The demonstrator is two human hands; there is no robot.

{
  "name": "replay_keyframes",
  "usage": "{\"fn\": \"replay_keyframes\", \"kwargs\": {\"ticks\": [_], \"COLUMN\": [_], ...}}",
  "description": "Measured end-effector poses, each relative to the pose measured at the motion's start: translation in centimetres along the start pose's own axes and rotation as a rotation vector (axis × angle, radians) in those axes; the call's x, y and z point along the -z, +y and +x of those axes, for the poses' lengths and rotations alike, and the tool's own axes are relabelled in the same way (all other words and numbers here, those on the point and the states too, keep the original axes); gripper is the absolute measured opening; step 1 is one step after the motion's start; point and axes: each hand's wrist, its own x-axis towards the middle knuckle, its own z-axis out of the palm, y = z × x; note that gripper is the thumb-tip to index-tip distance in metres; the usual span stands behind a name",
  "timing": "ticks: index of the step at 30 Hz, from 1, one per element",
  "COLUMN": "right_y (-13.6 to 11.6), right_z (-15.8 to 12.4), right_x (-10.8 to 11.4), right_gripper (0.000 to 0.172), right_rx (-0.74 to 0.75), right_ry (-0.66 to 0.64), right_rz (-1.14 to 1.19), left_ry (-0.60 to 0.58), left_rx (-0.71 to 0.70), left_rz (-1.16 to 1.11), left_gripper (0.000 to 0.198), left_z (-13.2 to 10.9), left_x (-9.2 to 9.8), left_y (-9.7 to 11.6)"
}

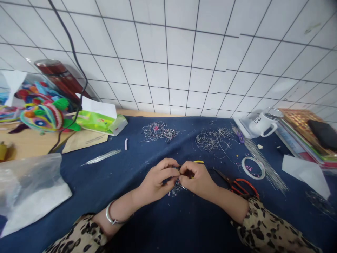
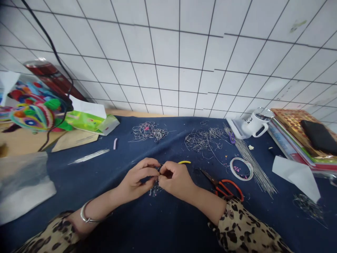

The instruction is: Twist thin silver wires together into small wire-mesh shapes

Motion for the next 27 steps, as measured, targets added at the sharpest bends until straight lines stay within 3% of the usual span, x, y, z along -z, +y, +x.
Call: {"fn": "replay_keyframes", "kwargs": {"ticks": [10,17,27], "right_y": [0.0,0.4,0.0], "right_z": [0.1,0.2,0.5], "right_x": [0.1,0.1,0.8], "right_gripper": [0.004,0.007,0.009], "right_rx": [-0.149,-0.147,-0.070], "right_ry": [-0.092,-0.113,-0.149], "right_rz": [0.271,0.416,0.251], "left_ry": [0.072,0.034,0.014], "left_rx": [0.117,0.173,0.180], "left_rz": [-0.045,-0.039,0.067], "left_gripper": [0.013,0.009,0.020], "left_z": [-0.1,0.3,0.6], "left_x": [-0.3,0.0,0.3], "left_y": [0.1,0.5,0.6]}}
